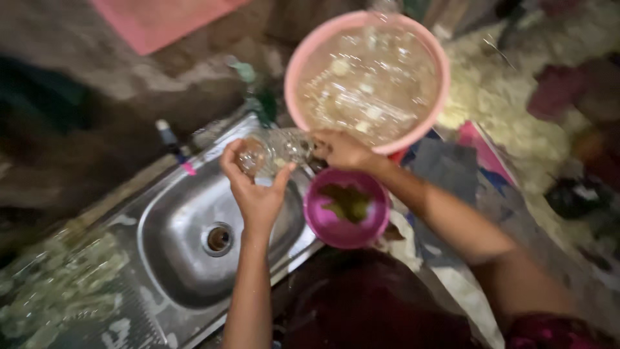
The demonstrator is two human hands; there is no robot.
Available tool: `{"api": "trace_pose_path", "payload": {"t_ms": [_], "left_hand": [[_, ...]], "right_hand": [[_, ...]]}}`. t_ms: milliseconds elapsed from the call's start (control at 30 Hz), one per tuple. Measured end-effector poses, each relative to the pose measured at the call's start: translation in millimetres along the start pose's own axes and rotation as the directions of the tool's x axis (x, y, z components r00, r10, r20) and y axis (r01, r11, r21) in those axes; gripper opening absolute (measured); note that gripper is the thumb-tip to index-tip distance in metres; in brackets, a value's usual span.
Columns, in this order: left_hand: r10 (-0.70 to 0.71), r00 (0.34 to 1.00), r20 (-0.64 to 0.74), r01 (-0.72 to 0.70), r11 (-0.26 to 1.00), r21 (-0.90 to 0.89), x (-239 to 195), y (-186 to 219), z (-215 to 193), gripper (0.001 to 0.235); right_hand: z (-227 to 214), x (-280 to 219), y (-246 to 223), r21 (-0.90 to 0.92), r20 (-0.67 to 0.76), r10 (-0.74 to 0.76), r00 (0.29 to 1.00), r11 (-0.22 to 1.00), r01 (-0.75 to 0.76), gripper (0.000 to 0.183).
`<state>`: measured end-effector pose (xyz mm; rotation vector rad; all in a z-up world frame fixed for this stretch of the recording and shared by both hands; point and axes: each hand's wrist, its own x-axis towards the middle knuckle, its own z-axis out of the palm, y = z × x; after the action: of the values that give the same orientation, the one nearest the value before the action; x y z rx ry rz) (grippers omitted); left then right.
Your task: The person washes cut plastic bottles by hand under running water in a kitchen sink, rinsing each piece and placing them into a pink basin filled with water. The person handles the bottles one at a time, rinsing the interior and exterior before submerging them in the basin.
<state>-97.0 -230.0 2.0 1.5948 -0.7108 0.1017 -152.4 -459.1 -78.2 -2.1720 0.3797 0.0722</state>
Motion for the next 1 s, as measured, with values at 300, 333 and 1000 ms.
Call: {"api": "trace_pose_path", "payload": {"t_ms": [300,333,1000], "left_hand": [[0.107,0.988,0.109,-0.103,0.994,-0.042,0.8,11.7,42.0,0.093],[0.094,0.988,0.122,-0.088,0.995,-0.051,3.8,11.7,46.4,0.091],[0.079,0.996,-0.040,-0.079,0.997,-0.001,28.2,11.3,93.4,0.089]], "right_hand": [[-38.0,-48.4,7.4,0.113,-0.206,-0.002,0.978,0.993,0.026,0.051],[-38.7,-47.5,13.6,0.074,-0.215,0.017,0.976,0.997,-0.001,0.049],[-74.2,-51.8,29.8,-0.396,-0.544,-0.148,0.826,0.913,-0.097,0.046]]}}
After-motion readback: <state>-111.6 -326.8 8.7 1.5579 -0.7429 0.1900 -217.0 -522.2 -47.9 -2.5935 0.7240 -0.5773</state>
